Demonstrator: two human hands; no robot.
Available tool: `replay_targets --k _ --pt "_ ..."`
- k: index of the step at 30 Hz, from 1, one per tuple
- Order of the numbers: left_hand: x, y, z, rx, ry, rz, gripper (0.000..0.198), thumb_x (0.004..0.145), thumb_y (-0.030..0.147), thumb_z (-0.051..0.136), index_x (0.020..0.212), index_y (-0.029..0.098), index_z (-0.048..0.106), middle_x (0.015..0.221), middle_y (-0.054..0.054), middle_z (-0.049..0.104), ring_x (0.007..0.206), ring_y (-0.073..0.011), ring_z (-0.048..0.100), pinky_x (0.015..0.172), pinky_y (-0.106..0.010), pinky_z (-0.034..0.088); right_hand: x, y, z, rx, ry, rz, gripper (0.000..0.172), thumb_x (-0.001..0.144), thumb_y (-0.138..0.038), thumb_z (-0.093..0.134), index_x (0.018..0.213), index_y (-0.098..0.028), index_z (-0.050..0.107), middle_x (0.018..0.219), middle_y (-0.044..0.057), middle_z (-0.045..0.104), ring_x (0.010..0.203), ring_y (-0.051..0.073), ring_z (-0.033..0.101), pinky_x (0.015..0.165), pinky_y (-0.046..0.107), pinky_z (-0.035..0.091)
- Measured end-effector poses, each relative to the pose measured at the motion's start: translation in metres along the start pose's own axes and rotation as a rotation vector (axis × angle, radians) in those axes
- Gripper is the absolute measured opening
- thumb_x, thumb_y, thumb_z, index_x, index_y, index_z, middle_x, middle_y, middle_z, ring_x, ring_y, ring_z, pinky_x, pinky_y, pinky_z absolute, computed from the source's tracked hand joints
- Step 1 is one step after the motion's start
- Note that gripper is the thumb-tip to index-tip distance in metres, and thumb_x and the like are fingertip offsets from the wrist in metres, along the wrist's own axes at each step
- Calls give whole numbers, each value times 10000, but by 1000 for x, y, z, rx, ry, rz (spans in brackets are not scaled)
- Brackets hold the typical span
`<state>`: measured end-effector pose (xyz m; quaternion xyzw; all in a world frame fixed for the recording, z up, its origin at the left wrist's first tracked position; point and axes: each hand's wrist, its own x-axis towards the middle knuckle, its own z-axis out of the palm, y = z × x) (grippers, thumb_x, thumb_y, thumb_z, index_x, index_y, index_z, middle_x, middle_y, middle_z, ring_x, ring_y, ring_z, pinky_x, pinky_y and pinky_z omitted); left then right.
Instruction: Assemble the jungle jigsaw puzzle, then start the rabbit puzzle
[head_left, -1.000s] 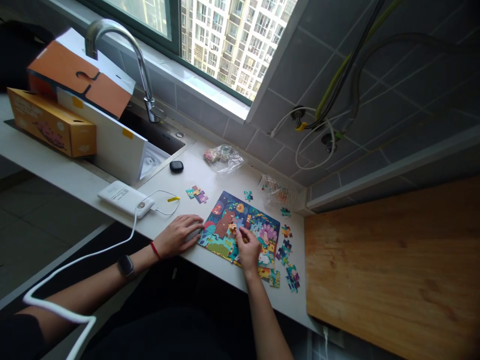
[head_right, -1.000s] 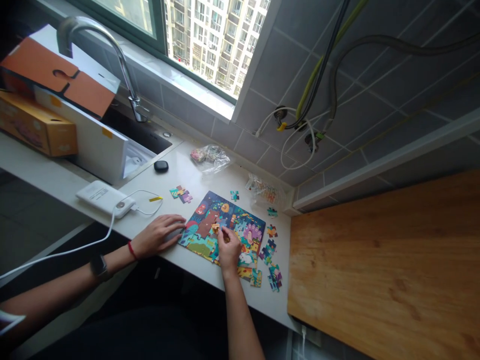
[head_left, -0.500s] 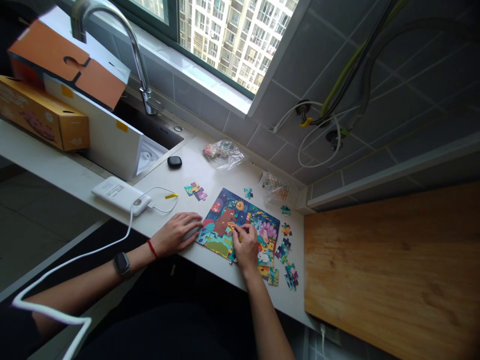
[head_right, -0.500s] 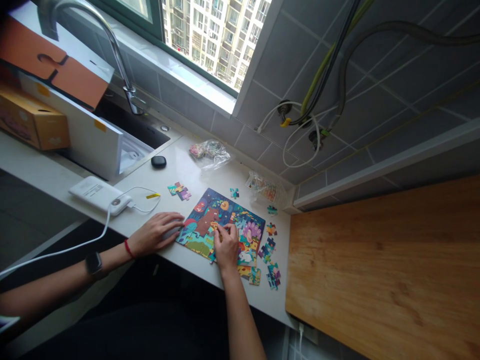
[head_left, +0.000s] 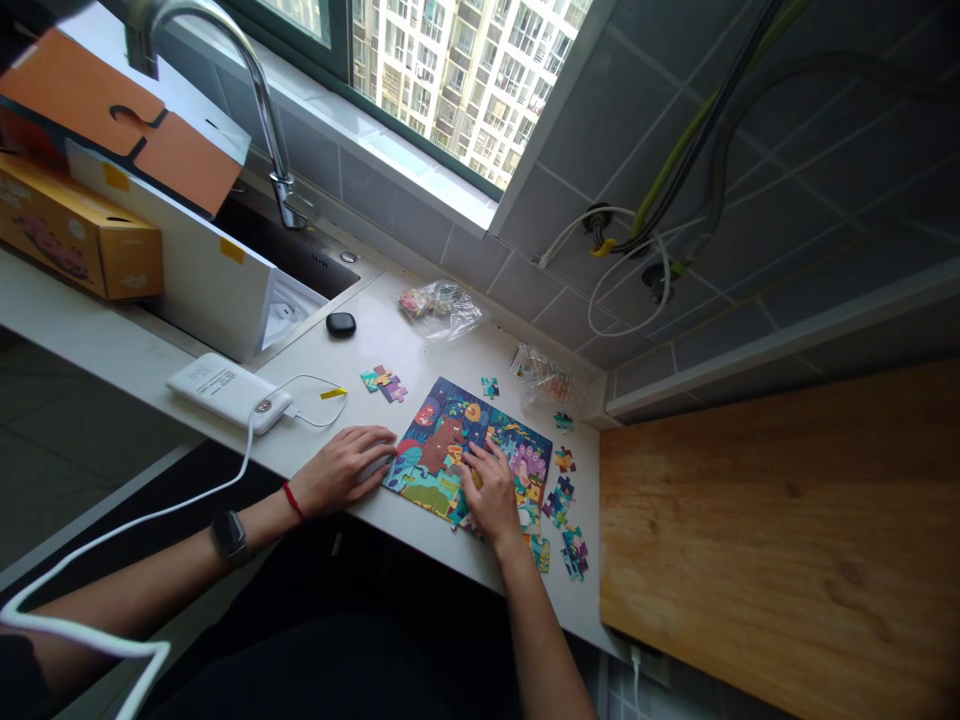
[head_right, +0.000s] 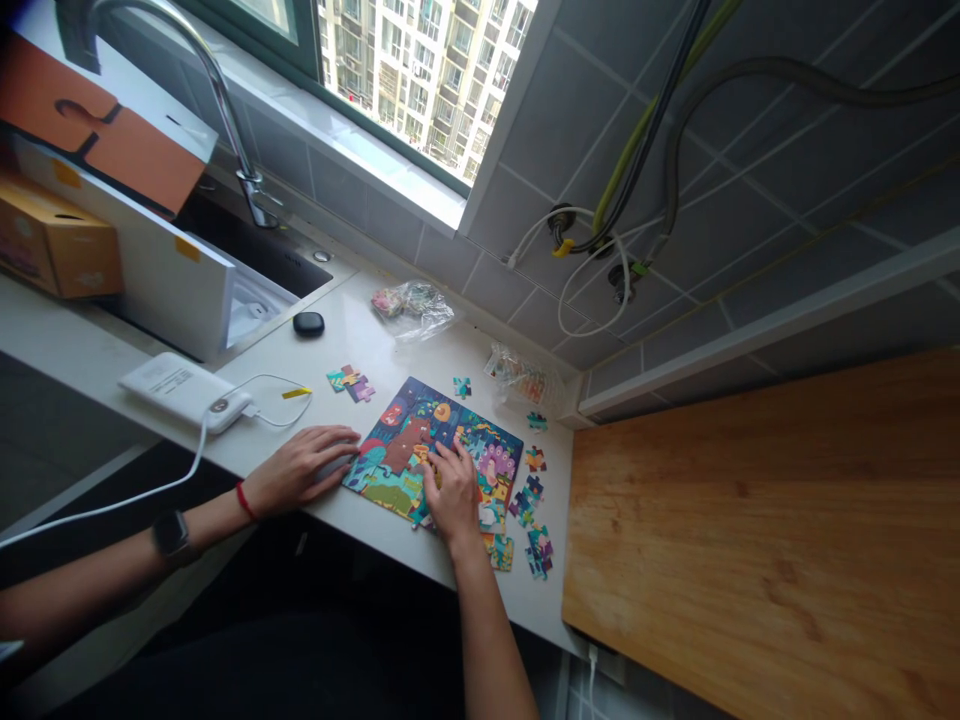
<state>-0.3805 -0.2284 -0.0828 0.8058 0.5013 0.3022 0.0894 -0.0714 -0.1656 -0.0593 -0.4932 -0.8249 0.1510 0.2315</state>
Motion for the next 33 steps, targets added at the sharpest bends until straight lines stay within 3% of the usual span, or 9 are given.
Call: replay_targets --k 2,4,7,12,21,33 --pt "-1 -1 1 -4 8 4 259 1033 282 548 1253 238 677 1332 -96 684 1255 -274 633 1063 -442 501 -1 26 -19 -28 97 37 306 1024 -295 538 1134 -198 807 1230 105 778 1299 297 609 1164 515 458" --pt "-2 -2 2 -9 16 3 256 1033 283 549 1248 235 678 1333 -96 684 1251 -274 637 1060 -441 504 -4 60 -42 -102 181 169 332 1000 -363 559 1137 -175 795 1197 139 767 1177 306 651 1116 515 482" --pt "-3 -4 4 -8 23 -1 252 1035 292 548 1242 234 681 1335 -97 684 1242 -273 644 1053 -443 508 -7 113 -73 -194 175 406 429 889 -434 647 1186 -146 762 1258 190 723 1182 341 636 1071 478 499" --pt "-1 -4 4 -19 23 -2 251 1039 293 543 1239 236 683 1328 -95 687 1234 -269 649 1046 -442 514 -4 165 -92 -194 150 500 396 789 -428 691 1097 -193 774 1150 169 746 1083 322 702 976 416 548" --pt "-1 3 -2 -40 -30 7 271 1001 277 568 1253 252 666 1333 -85 677 1303 -280 600 1114 -467 469 9 203 -82 -34 105 633 537 659 -461 704 1078 -136 790 953 145 794 877 306 761 818 397 604" --pt "3 11 -9 -44 -42 4 337 930 297 606 1257 241 662 1315 -96 691 1296 -312 597 1102 -489 452 16 209 -100 86 53 719 640 487 -525 823 997 -143 760 853 104 759 832 297 743 718 380 603"
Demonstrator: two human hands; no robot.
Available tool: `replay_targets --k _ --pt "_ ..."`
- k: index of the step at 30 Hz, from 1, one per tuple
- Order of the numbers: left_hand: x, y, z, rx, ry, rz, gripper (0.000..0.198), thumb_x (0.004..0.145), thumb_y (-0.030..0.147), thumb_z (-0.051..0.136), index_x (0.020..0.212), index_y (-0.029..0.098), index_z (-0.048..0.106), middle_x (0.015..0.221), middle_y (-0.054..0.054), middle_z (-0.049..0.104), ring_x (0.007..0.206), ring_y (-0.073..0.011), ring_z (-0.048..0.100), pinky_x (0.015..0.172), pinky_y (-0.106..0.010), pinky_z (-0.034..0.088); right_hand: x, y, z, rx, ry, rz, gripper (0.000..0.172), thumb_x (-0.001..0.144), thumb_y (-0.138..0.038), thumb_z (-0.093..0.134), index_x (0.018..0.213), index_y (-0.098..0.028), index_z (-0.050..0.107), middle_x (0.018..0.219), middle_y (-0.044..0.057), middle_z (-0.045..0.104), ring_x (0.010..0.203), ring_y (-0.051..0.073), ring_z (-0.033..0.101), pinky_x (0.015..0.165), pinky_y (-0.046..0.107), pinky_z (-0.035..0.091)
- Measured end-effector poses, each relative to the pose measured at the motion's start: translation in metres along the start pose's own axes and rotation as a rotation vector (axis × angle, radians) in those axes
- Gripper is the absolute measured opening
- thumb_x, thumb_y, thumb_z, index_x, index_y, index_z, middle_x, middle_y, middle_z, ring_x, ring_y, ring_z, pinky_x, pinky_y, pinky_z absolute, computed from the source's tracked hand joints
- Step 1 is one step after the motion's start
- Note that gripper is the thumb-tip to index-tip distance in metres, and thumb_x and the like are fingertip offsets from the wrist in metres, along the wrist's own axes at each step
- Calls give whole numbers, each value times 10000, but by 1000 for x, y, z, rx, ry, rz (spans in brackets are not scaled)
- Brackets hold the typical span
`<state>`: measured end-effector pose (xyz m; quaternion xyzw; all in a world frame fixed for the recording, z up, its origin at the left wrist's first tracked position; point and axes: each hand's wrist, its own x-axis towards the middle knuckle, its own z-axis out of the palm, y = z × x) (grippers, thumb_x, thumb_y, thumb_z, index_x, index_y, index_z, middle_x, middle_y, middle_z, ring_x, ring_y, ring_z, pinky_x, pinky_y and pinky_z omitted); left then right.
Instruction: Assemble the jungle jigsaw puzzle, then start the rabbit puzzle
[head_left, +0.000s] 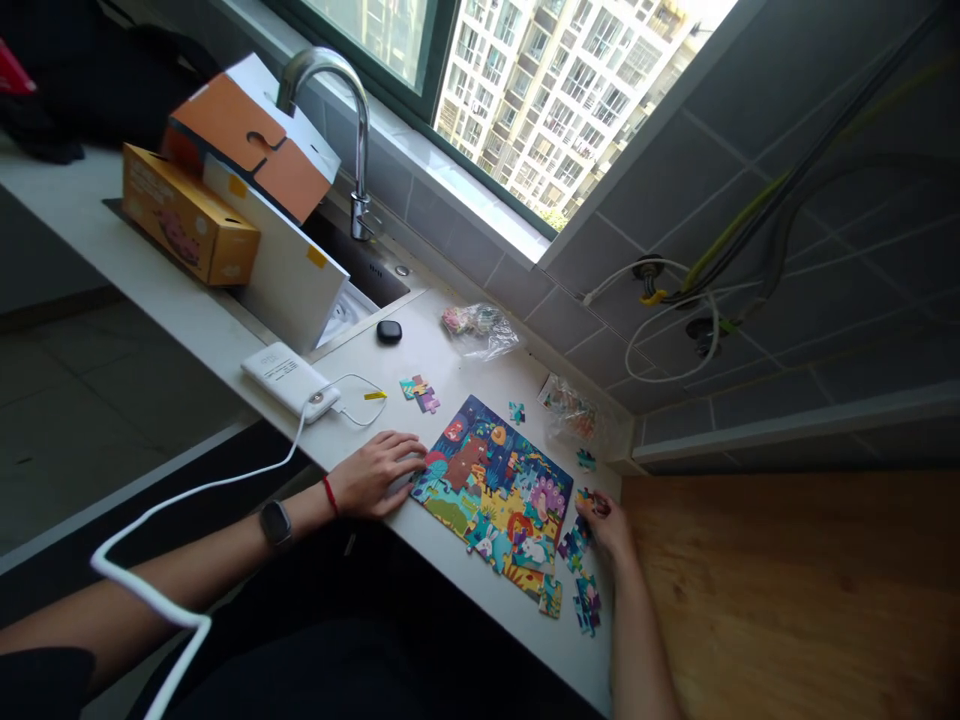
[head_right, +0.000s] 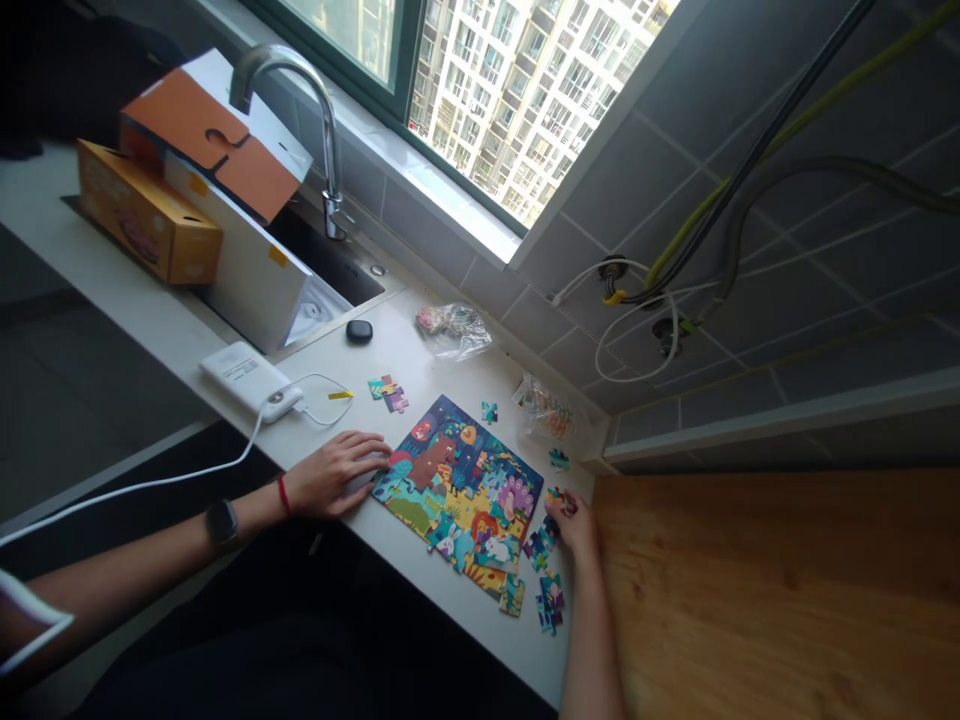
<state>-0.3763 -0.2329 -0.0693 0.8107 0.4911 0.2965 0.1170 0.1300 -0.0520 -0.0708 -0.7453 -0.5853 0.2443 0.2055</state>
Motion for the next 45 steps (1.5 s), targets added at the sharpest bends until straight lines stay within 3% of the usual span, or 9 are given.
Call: replay_targets --k 6,14,17,21,24,29,32,37,45 --pt "1 -1 3 24 -4 -14 408 903 338 637 1298 234 654 1364 -108 684 1303 -344 597 1097 -520 441 7 -7 -7 -9 -14 76 557 369 -527 861 779 -201 671 728 59 710 798 316 732 660 379 572" --pt "0 -2 3 6 12 -41 413 916 356 614 1304 218 646 1379 -123 674 1294 -326 611 1094 -494 449 12 -24 -10 17 -21 149 579 218 -509 875 636 -229 588 554 31 627 586 287 656 548 388 513" --pt "0 -1 1 0 -3 -30 409 922 353 610 1309 226 641 1379 -117 676 1302 -324 606 1104 -494 444 6 -26 -18 85 53 140 601 254 -566 857 672 -245 569 565 24 623 564 257 634 532 369 500" --pt "-1 -1 -2 -8 -27 10 413 911 342 621 1309 237 645 1372 -105 684 1310 -327 597 1112 -502 439 -28 -29 -23 204 139 93 693 457 -683 806 940 -217 638 657 12 662 607 235 667 552 337 528" --pt "0 -1 -2 5 -39 18 379 927 330 608 1291 236 655 1361 -104 688 1303 -324 599 1104 -497 442 -80 -46 -2 339 160 30 670 634 -706 780 1061 -202 670 719 7 691 572 193 655 535 310 550" --pt "0 -3 1 16 -49 15 384 924 367 636 1288 249 669 1371 -102 680 1312 -322 591 1098 -490 447 -178 -111 80 534 2 -117 493 806 -640 771 933 -163 764 810 91 783 663 229 742 630 348 641" --pt "0 -3 1 27 -53 18 394 924 396 648 1289 249 673 1386 -104 670 1319 -323 587 1103 -488 448 -218 -146 120 505 -62 -265 408 904 -549 720 1018 -170 819 980 131 822 829 268 792 712 373 665" --pt "-1 -3 1 57 -68 12 410 918 406 667 1290 232 669 1440 -113 632 1335 -324 571 1119 -495 442 -240 -161 142 344 -157 -568 301 995 -352 633 1197 -208 804 1143 134 808 1042 274 779 898 402 653" --pt "-3 -6 0 109 -129 123 459 952 453 666 1369 262 671 1535 -138 556 1379 -344 534 1122 -502 458 -245 -152 156 267 -120 -704 344 1031 -236 556 1316 -247 746 1030 101 771 952 250 762 870 380 641"
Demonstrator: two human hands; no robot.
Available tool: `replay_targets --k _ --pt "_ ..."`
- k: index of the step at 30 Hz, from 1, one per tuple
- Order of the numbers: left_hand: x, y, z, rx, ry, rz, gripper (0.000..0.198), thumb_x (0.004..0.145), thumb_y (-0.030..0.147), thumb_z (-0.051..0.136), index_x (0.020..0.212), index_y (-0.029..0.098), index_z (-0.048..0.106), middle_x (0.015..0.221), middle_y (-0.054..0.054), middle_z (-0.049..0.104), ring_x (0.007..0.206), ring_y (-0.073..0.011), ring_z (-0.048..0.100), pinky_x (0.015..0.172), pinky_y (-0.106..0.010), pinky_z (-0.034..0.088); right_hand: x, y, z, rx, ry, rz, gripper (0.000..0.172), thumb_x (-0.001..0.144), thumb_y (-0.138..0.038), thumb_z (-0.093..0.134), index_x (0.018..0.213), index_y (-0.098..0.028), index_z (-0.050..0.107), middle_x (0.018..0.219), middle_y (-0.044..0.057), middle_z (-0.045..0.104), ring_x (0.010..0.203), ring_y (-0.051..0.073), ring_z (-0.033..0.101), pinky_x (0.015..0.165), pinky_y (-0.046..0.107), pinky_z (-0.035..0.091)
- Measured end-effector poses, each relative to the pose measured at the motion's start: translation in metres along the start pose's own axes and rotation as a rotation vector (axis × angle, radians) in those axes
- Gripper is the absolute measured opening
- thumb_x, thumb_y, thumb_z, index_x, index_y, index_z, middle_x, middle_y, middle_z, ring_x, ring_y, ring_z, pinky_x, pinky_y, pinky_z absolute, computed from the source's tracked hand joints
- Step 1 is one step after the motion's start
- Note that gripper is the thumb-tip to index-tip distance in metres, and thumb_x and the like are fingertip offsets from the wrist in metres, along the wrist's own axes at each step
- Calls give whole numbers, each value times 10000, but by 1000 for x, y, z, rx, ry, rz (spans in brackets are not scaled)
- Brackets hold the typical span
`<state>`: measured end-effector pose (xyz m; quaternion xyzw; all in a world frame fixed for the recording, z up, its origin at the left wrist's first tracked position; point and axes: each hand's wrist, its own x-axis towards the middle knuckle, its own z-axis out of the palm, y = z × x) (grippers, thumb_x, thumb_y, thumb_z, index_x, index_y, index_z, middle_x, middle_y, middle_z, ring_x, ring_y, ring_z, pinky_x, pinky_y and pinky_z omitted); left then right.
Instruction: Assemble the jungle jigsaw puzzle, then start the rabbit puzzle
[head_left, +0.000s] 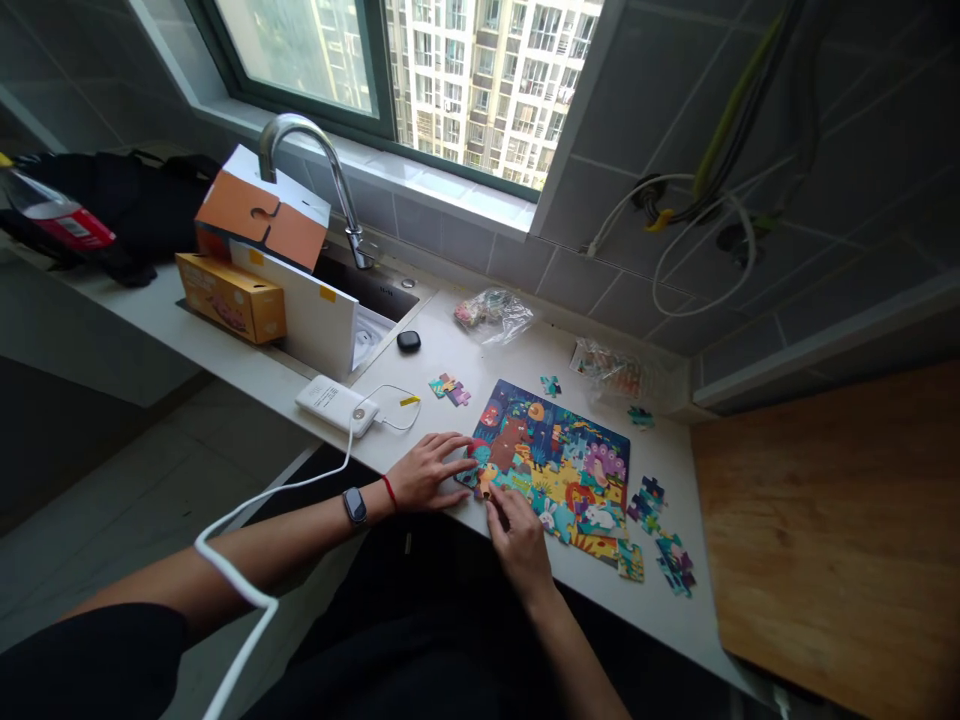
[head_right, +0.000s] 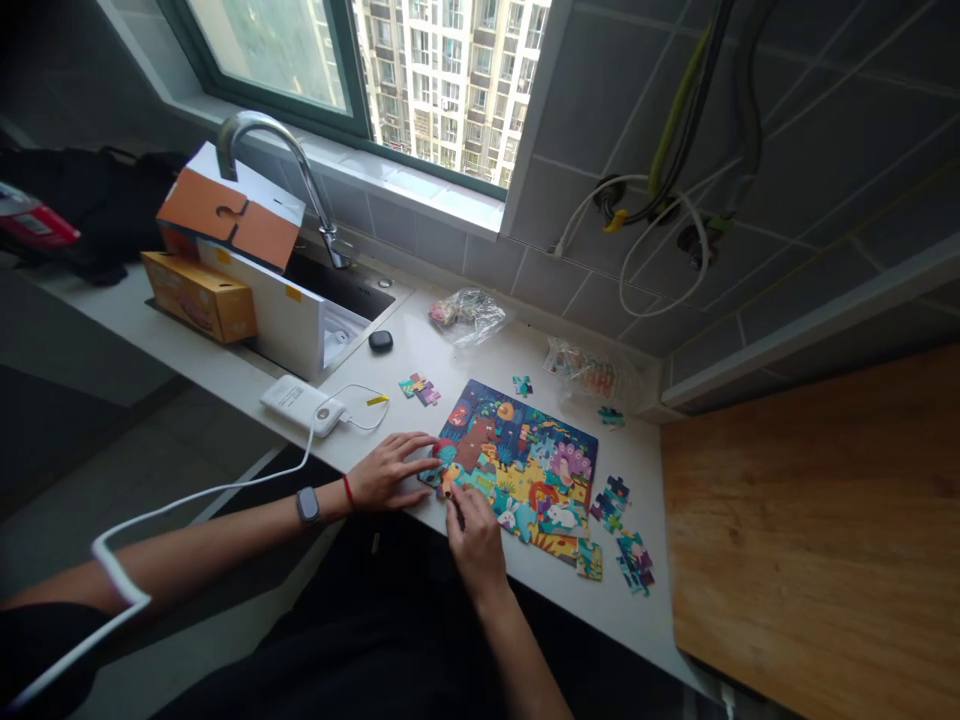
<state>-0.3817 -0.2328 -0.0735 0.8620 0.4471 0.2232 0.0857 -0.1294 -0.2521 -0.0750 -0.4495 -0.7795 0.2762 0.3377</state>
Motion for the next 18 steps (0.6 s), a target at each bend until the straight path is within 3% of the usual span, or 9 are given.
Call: replay_targets --k 4,12,18 --pt "0 -1 -1 30 -41 53 448 984 435 630 1407 290 656 1559 -129 536 1386 -345 527 1108 -511 460 -2 -1 7 -13 12 -8 345 1041 -226 545 1324 -252 741 985 95 755 926 258 748 861 392 638" --pt "2 0 1 54 -90 24 408 989 392 604 1372 265 659 1548 -115 560 1405 -334 510 1115 -505 458 -6 0 12 47 124 -37 327 1051 -210 530 1277 -237 765 944 94 759 914 260 742 841 401 644" --pt "4 1 -1 71 -102 22 376 1014 354 555 1359 228 640 1531 -131 568 1393 -325 518 1109 -500 463 -7 -1 5 172 216 17 302 1029 -215 567 1233 -231 788 1014 95 790 942 236 773 852 347 659"
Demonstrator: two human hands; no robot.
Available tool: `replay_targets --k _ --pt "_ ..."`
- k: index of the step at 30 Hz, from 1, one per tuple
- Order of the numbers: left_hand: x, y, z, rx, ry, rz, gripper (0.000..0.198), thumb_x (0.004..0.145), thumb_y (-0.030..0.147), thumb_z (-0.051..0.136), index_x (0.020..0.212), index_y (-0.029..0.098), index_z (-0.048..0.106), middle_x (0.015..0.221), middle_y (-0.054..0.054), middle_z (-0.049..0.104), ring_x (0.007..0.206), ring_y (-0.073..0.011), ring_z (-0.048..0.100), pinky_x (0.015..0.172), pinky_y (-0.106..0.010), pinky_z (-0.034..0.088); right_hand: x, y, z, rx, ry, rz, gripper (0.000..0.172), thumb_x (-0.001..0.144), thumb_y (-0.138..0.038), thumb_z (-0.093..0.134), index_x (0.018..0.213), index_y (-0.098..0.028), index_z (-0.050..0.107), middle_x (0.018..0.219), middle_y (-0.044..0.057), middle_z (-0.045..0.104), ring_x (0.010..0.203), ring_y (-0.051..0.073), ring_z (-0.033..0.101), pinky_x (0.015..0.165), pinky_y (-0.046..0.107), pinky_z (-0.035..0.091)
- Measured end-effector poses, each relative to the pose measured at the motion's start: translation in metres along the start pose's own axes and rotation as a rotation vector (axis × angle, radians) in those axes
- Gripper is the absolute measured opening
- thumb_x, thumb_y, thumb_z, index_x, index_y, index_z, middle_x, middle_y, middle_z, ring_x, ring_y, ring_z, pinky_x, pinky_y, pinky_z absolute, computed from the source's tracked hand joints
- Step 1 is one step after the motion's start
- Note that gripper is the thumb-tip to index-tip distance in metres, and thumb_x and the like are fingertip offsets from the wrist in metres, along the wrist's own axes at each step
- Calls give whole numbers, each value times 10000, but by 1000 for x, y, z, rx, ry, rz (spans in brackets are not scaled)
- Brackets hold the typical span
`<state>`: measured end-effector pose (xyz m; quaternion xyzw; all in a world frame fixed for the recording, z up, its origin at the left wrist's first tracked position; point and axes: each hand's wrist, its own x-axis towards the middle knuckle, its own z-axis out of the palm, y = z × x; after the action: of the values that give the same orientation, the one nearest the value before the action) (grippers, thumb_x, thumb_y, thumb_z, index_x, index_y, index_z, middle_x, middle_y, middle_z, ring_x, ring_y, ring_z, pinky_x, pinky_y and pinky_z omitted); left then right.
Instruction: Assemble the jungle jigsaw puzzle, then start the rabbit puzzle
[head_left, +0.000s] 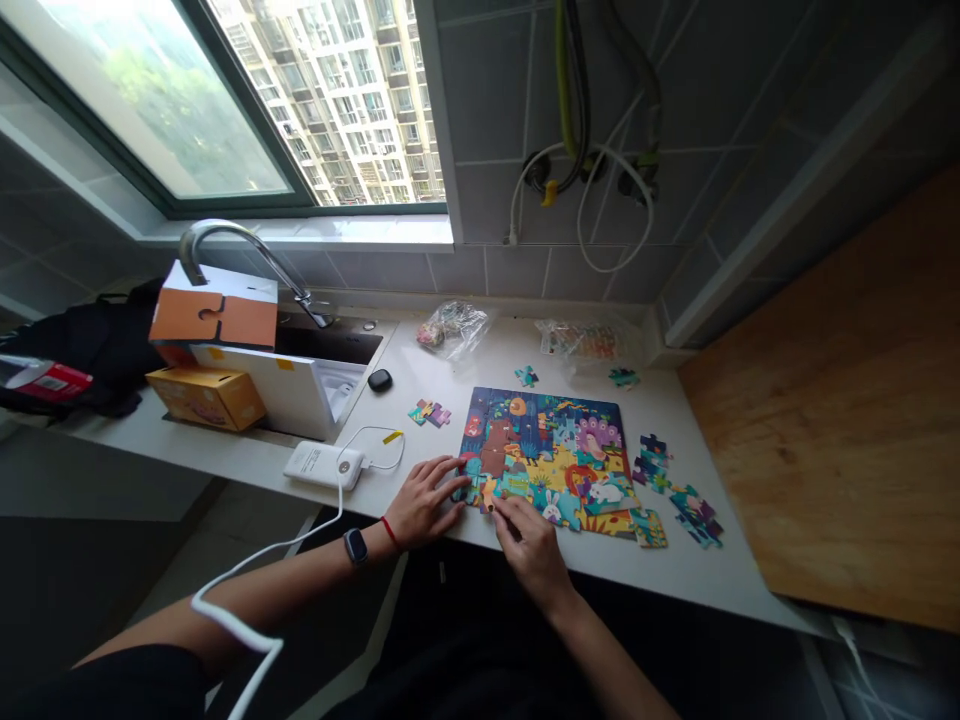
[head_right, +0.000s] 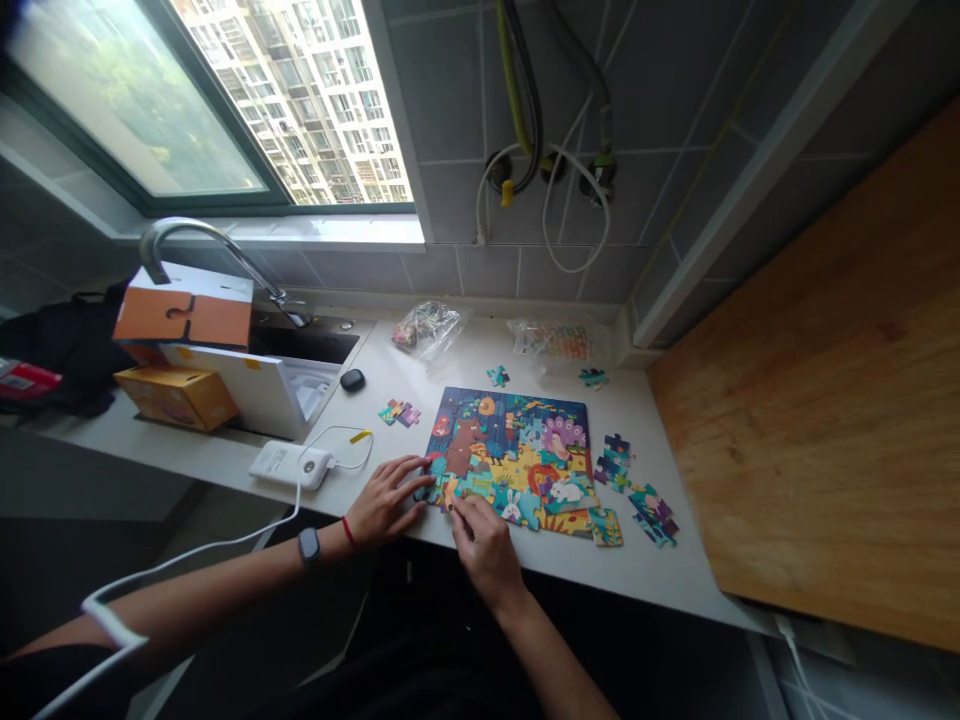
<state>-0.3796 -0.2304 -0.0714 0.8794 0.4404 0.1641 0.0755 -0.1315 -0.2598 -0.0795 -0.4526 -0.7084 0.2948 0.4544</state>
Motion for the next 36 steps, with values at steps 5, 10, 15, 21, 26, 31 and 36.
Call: replay_targets --k 5,10,15,21,26,31,36 --pt "1 0 -1 3 -8 -7 356 1026 321 531 1357 241 633 1524 -122 573 1392 -320 520 1104 -499 467 7 6 -12 -63 87 103 316 1013 -252 579 1249 -202 783 1120 125 798 1008 253 775 888 368 657" --pt "0 -2 0 7 -12 -7 356 1039 296 511 1374 254 624 1536 -101 566 1401 -307 514 1115 -489 462 19 14 -21 -173 14 170 326 1013 -246 559 1242 -166 776 1095 125 780 882 223 768 826 343 650" --pt "0 -3 -1 4 -11 9 364 1046 280 498 1388 249 619 1541 -99 562 1406 -306 510 1111 -486 460 25 14 -25 -371 -54 195 309 997 -190 570 1236 -179 767 1060 97 759 985 250 758 860 349 633" --pt "0 -3 -2 0 -12 4 366 1044 288 495 1379 251 636 1535 -102 568 1406 -308 512 1113 -485 461 30 5 -28 -515 -158 229 341 991 -186 597 1300 -249 726 1046 69 720 914 215 745 741 285 607" --pt "0 -3 -2 -1 -13 -2 374 1040 285 496 1384 254 638 1538 -100 568 1405 -307 516 1117 -484 464 33 -1 -30 -589 -241 284 323 997 -207 627 1297 -267 731 1052 74 680 894 206 731 729 277 582" --pt "0 -3 -2 -3 -6 6 370 1045 280 495 1389 246 627 1538 -107 564 1410 -307 508 1120 -490 461 37 -5 -32 -639 -299 327 321 1001 -228 646 1306 -284 733 1061 74 665 905 204 724 732 272 564" --pt "0 -3 -1 -2 4 17 368 1040 281 501 1382 245 633 1531 -110 568 1404 -308 515 1110 -488 466 39 -7 -35 -685 -355 344 350 1027 -263 629 1367 -307 698 1091 77 672 922 193 726 724 252 547"
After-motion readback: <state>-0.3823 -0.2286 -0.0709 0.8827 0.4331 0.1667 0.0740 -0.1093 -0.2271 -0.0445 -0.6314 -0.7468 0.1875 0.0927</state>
